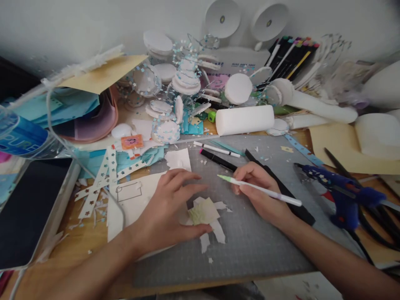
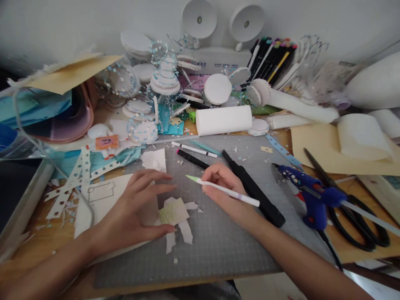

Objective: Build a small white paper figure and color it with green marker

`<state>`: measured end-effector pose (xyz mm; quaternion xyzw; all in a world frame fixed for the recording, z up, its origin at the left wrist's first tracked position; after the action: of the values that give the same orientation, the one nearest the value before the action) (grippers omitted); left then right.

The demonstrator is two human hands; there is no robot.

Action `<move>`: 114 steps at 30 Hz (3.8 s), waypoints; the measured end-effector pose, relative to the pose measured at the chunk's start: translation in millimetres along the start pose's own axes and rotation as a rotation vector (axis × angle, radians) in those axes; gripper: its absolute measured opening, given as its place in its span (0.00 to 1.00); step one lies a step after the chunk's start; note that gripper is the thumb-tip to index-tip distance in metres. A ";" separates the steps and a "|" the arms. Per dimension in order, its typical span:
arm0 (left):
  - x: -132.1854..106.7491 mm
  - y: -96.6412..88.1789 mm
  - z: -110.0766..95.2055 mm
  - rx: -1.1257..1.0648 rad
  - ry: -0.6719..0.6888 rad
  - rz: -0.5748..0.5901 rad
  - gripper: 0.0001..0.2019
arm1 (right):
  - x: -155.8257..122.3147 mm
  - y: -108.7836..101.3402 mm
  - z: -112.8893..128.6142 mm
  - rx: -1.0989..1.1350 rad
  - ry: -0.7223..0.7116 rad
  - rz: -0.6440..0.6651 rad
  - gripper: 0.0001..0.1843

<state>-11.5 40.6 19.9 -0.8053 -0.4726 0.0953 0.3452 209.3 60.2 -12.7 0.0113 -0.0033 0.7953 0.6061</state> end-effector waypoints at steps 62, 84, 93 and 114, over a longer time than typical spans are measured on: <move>-2.8 15.8 1.0 0.163 0.076 0.085 0.19 | -2.4 16.7 8.0 -0.365 -0.012 0.254 0.17; -3.2 16.1 0.2 0.158 0.071 0.086 0.19 | -6.4 17.9 6.6 -0.393 -0.024 0.365 0.14; -3.3 15.8 1.0 0.166 0.070 0.089 0.20 | -7.3 21.5 8.0 -0.380 -0.087 0.366 0.14; -3.6 15.1 0.0 0.171 0.073 0.092 0.19 | -7.1 22.3 17.0 -0.486 -0.136 0.269 0.17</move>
<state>-2.9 32.9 9.5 -0.7966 -0.4121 0.1216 0.4252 190.0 47.1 4.3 -0.0813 -0.2360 0.8420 0.4784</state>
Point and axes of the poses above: each hand's wrist, its own x-axis towards the middle knuckle, its own y-axis out of the palm, z = x × y, the point moved 3 cm from there along x, towards the middle knuckle, and after that the axes turned 2 degrees about -x, right-handed, at the moved point
